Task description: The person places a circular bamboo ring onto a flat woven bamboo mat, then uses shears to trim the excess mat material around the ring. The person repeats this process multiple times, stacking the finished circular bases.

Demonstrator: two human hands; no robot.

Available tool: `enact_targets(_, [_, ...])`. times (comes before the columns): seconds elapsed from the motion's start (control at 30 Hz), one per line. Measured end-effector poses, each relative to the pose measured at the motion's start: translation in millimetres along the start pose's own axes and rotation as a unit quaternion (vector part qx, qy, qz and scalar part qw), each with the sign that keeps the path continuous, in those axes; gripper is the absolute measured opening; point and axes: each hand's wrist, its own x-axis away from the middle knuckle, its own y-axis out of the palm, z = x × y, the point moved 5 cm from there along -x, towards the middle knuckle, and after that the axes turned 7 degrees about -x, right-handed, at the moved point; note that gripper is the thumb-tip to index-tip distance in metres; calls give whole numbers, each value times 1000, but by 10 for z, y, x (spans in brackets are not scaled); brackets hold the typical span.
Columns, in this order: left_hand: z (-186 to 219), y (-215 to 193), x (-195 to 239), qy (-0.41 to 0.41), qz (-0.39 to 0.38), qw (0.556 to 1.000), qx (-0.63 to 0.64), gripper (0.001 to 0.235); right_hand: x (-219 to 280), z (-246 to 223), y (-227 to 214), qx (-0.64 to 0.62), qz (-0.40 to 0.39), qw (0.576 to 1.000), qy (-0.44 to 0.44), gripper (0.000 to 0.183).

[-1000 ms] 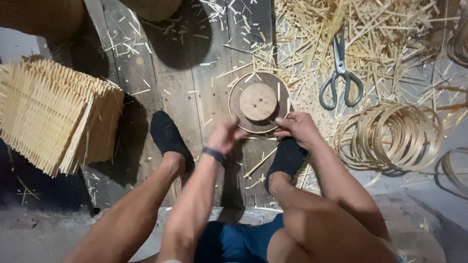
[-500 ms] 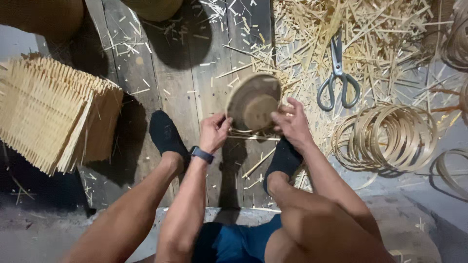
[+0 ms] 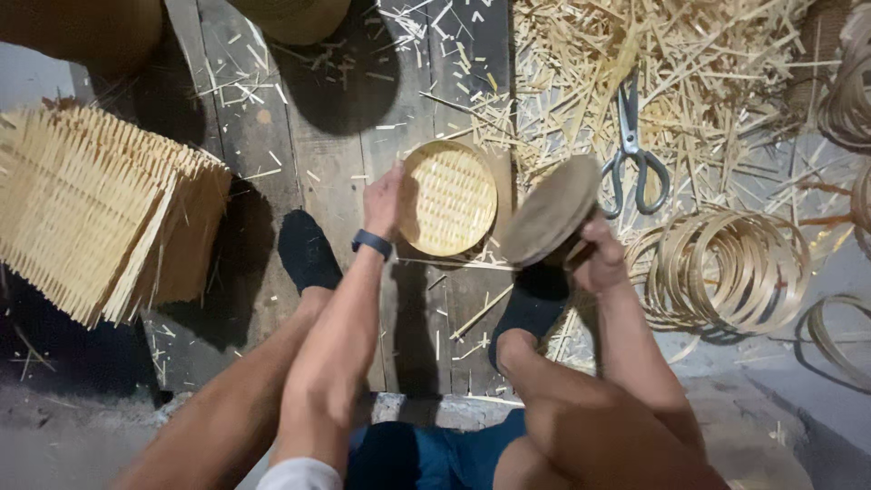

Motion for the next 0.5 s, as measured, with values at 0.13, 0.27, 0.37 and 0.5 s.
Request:
enact_targets(0.13, [-50, -148, -188, 41, 54, 998, 18, 52, 22, -328, -664, 327, 253, 908, -68, 88])
enact_targets(0.27, [291, 132, 426, 188, 106, 939, -269, 37, -154, -388, -910, 647, 352, 677, -23, 105])
enact_targets(0.37, [493, 723, 1038, 423, -7, 796, -432, 64, -330, -326, -989, 723, 354, 591, 53, 109])
enact_targets(0.5, [402, 697, 1209, 418, -68, 807, -411, 56, -305, -271, -1012, 742, 349, 570, 47, 108])
